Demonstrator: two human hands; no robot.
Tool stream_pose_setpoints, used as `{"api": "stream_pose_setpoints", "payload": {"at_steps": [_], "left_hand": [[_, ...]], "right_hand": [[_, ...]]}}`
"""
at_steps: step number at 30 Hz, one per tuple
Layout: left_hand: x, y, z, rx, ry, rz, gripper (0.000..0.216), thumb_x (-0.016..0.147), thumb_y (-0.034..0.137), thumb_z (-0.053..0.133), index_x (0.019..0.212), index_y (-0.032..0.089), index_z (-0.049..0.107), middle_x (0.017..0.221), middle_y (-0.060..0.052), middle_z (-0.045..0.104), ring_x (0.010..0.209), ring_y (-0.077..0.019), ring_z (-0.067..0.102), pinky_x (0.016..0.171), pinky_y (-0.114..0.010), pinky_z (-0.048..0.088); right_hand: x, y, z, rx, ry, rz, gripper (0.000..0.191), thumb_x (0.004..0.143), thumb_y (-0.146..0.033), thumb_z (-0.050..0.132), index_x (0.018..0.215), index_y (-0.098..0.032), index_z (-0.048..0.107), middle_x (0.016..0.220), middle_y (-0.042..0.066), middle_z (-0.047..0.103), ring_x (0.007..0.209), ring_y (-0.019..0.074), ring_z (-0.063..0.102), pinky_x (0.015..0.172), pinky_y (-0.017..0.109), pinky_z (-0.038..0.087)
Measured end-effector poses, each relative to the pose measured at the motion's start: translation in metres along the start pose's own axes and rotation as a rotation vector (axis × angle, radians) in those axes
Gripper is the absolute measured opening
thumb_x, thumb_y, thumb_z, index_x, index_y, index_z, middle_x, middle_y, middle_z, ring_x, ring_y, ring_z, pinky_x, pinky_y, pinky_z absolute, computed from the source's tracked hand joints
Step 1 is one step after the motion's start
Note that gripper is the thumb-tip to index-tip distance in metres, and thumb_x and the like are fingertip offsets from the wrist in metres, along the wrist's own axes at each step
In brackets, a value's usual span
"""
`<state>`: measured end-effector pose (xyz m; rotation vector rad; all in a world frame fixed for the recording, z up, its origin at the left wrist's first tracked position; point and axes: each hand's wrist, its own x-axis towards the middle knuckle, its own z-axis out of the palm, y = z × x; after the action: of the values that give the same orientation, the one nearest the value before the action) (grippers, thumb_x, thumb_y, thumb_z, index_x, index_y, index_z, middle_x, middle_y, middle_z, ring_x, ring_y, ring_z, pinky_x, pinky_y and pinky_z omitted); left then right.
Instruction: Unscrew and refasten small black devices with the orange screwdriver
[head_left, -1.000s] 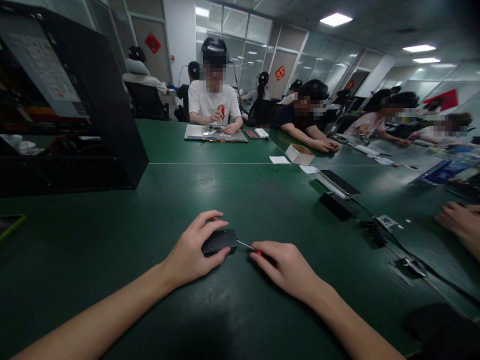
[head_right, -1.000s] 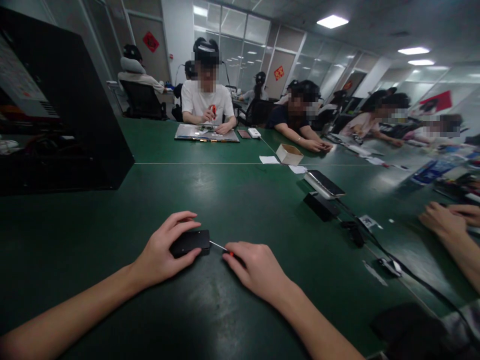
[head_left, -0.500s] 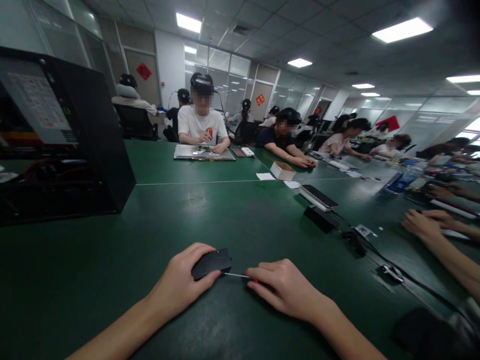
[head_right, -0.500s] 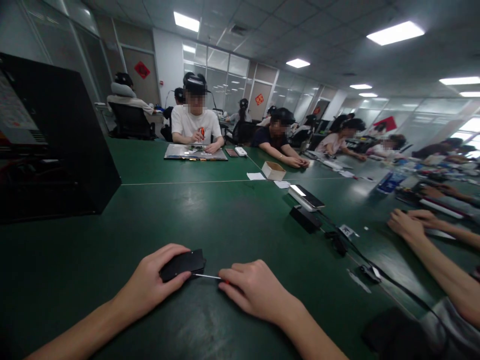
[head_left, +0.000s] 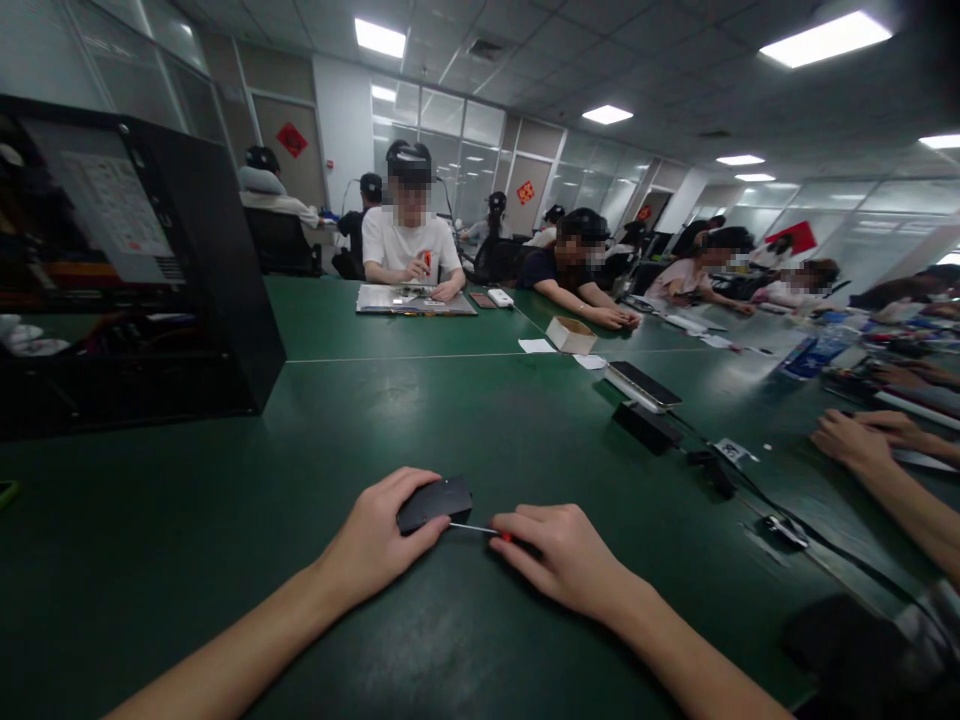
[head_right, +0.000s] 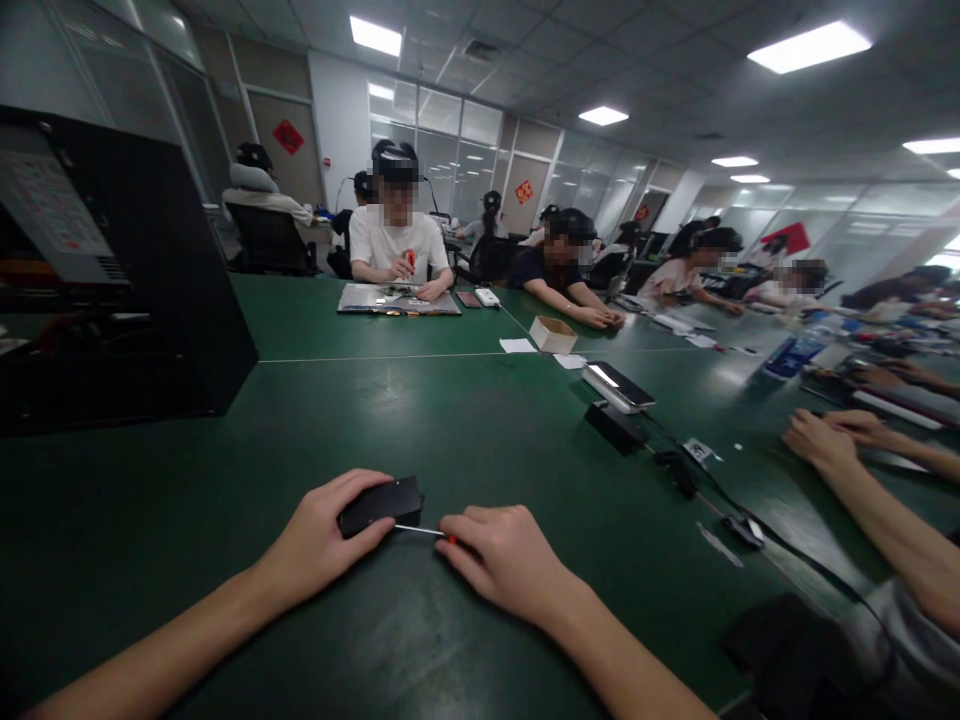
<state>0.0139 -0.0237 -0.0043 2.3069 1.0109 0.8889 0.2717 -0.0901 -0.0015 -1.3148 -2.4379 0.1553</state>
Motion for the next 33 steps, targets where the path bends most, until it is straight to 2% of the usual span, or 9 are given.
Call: {"api": "stream_pose_setpoints", "payload": {"at_steps": [7, 16, 21, 25, 29, 33], "left_hand": [[0.0, -0.001, 0.0, 0.043, 0.051, -0.052, 0.034, 0.088, 0.038, 0.069, 0.117, 0.021, 0.067, 0.114, -0.007, 0.075, 0.102, -0.027, 0.071, 0.091, -0.04, 0.057], [-0.001, -0.004, 0.002, 0.019, 0.001, -0.006, 0.039, 0.09, 0.036, 0.068, 0.126, 0.02, 0.063, 0.122, -0.008, 0.073, 0.109, -0.0262, 0.07, 0.097, -0.04, 0.056], [0.001, -0.003, 0.004, 0.015, -0.017, 0.011, 0.04, 0.091, 0.037, 0.068, 0.127, 0.02, 0.062, 0.124, -0.009, 0.072, 0.111, -0.0265, 0.07, 0.098, -0.041, 0.056], [0.001, -0.002, 0.004, 0.01, -0.034, 0.001, 0.04, 0.092, 0.037, 0.067, 0.127, 0.019, 0.062, 0.123, -0.009, 0.073, 0.108, -0.0261, 0.071, 0.097, -0.039, 0.056], [0.0, -0.002, 0.003, -0.014, -0.04, -0.001, 0.041, 0.092, 0.039, 0.067, 0.129, 0.022, 0.061, 0.124, -0.006, 0.073, 0.108, -0.0249, 0.071, 0.096, -0.038, 0.057], [0.0, -0.003, 0.003, -0.045, -0.027, -0.001, 0.044, 0.091, 0.038, 0.07, 0.132, 0.023, 0.061, 0.127, -0.006, 0.072, 0.112, -0.0248, 0.07, 0.1, -0.038, 0.055]], "right_hand": [[-0.002, 0.002, 0.0, 0.021, 0.058, 0.02, 0.026, 0.104, -0.035, 0.048, 0.106, -0.02, 0.07, 0.081, 0.004, 0.071, 0.068, 0.0138, 0.065, 0.063, 0.025, 0.042], [-0.003, 0.014, -0.004, 0.053, 0.118, 0.048, 0.024, 0.103, -0.033, 0.052, 0.109, -0.02, 0.07, 0.086, 0.005, 0.072, 0.071, 0.0144, 0.066, 0.066, 0.025, 0.047], [-0.001, 0.004, 0.002, 0.05, 0.088, 0.024, 0.024, 0.103, -0.035, 0.051, 0.106, -0.019, 0.069, 0.085, 0.004, 0.072, 0.071, 0.0151, 0.066, 0.065, 0.026, 0.046], [0.003, -0.003, 0.008, 0.147, 0.045, 0.018, 0.026, 0.104, -0.035, 0.049, 0.107, -0.019, 0.069, 0.09, 0.004, 0.073, 0.076, 0.0154, 0.068, 0.07, 0.026, 0.048], [0.005, -0.001, 0.008, 0.232, 0.042, 0.011, 0.027, 0.105, -0.035, 0.047, 0.104, -0.019, 0.069, 0.088, 0.004, 0.073, 0.076, 0.0147, 0.067, 0.072, 0.026, 0.048], [0.002, 0.005, 0.002, 0.188, 0.032, -0.027, 0.027, 0.104, -0.034, 0.048, 0.105, -0.018, 0.07, 0.084, 0.004, 0.071, 0.071, 0.0136, 0.065, 0.067, 0.025, 0.046]]}}
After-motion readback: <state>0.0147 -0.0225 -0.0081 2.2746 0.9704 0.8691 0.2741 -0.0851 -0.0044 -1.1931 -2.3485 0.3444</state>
